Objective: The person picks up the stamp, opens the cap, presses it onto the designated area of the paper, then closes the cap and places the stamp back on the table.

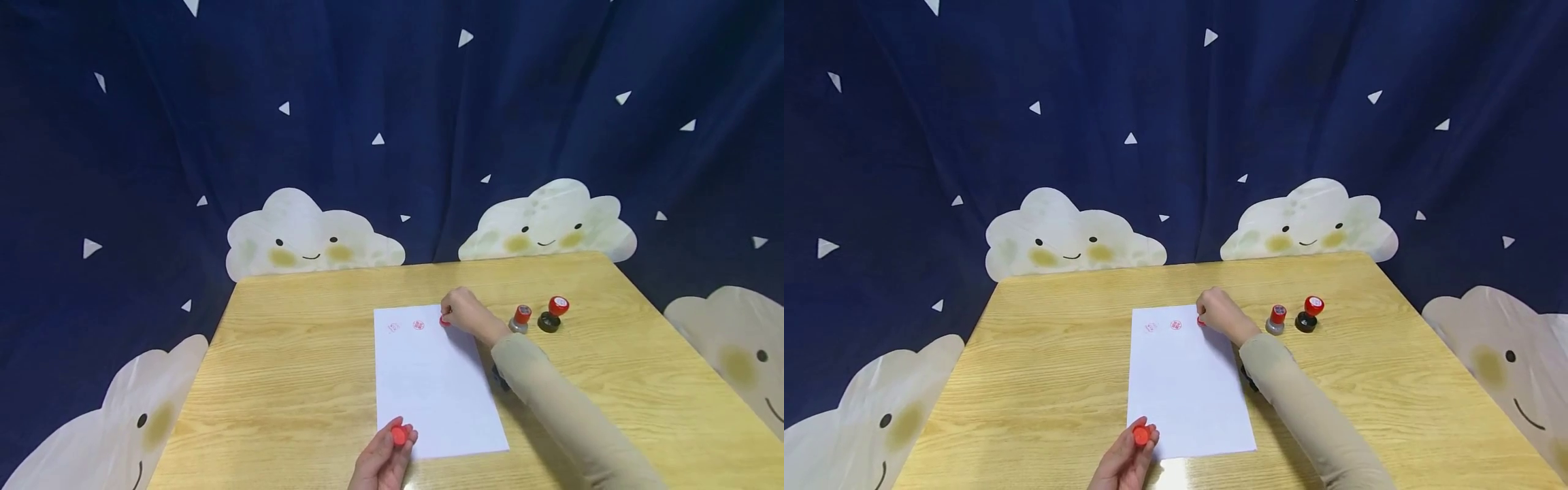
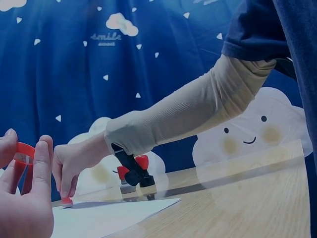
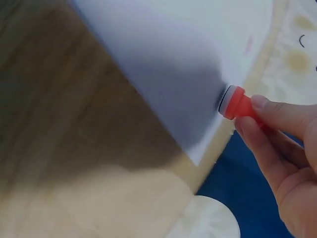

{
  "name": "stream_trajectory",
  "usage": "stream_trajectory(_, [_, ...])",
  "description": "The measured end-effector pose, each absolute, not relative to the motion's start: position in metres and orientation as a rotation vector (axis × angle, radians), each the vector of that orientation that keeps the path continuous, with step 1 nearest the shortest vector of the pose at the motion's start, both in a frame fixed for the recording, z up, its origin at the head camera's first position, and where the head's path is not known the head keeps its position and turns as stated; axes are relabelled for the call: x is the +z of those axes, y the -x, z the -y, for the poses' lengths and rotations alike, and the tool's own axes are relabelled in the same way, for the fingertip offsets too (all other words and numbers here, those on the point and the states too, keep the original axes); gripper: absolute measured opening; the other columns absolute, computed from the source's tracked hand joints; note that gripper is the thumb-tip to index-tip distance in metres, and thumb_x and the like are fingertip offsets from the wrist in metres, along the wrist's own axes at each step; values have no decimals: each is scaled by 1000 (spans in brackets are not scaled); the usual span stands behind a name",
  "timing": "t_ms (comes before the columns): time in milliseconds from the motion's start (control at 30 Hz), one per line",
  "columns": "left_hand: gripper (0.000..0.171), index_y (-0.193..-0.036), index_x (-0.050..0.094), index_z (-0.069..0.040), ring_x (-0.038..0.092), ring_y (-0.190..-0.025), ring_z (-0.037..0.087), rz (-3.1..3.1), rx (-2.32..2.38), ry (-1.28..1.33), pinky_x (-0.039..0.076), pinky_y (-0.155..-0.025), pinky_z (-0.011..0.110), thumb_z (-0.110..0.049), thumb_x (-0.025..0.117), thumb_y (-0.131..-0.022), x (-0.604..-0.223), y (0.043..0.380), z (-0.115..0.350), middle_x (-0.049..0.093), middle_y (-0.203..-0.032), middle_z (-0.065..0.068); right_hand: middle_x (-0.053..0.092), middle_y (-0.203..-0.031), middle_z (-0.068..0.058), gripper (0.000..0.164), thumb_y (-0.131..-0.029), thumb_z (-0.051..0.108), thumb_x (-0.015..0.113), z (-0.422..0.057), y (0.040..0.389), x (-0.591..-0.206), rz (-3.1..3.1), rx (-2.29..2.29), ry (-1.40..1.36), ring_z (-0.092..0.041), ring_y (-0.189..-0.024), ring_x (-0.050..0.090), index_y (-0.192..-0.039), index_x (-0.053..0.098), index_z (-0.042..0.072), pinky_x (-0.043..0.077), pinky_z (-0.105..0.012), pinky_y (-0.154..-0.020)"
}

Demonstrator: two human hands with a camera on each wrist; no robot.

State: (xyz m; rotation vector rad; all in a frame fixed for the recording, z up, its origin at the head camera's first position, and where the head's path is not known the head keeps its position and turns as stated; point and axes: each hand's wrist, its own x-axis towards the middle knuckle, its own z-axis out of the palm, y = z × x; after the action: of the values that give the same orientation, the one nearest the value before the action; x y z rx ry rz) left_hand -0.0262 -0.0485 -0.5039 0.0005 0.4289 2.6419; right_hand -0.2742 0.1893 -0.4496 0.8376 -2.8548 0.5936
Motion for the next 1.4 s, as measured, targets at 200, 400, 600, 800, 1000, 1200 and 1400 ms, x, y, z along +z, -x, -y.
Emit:
stream_trajectory(200, [22, -108, 67, -4, 62, -106, 20, -420, 2631, 11, 42, -100, 23, -3, 48, -97, -501, 26, 49, 65, -107, 10, 59, -59, 4, 18, -71, -1, 77, -192, 265, -417, 2796, 658, -785, -9, -57, 49, -61, 65, 8, 46, -24, -53])
stream_trajectory(400, [23, -110, 65, -4, 62, -106, 20, -406, 2632, 5, 41, -101, 22, -3, 45, -98, -497, 28, 51, 64, -108, 10, 65, -66, 2, 10, -73, 1, 77, -193, 241, -373, 2761, 733, -765, -9, -59, 53, -68, 70, 7, 47, -23, -52])
stream_trajectory(600, [24, -113, 64, -5, 61, -108, 19, -381, 2638, -106, 41, -101, 20, -5, 45, -98, -494, 30, 52, 64, -111, 9, 66, -70, 3, 8, -75, 3, 76, -195, 215, -343, 2744, 834, -759, -8, -60, 56, -73, 70, 8, 49, -23, -53])
stream_trajectory(800, [29, -114, 66, -9, 61, -108, 19, -443, 2664, -177, 42, -100, 21, -2, 42, -99, -491, 32, 50, 63, -113, 8, 68, -73, 5, 9, -75, 5, 77, -192, 185, -326, 2688, 952, -772, -6, -60, 59, -78, 71, 10, 52, -21, -54])
stream_trajectory(1000, [32, -115, 67, -9, 59, -112, 23, -535, 2740, -218, 39, -103, 26, 5, 44, -96, -481, 34, 45, 65, -113, 10, 69, -79, 6, 14, -74, 6, 78, -176, 145, -317, 2575, 1033, -903, -2, -64, 62, -86, 72, 11, 56, -19, -57])
stream_trajectory(1200, [31, -113, 66, -8, 61, -108, 26, -771, 2794, -146, 43, -99, 30, 7, 49, -93, -469, 35, 37, 66, -108, 8, 69, -81, 5, 15, -76, 3, 76, -157, 109, -326, 2450, 1146, -1136, -2, -71, 63, -88, 71, 10, 55, -16, -61])
stream_trajectory(1400, [35, -115, 65, -7, 60, -110, 29, -791, 2833, -310, 44, -98, 29, 10, 43, -94, -467, 38, 31, 64, -113, 11, 69, -81, 6, 18, -75, 1, 76, -143, 89, -342, 2353, 1216, -1240, -1, -70, 61, -88, 70, 12, 54, -14, -60])
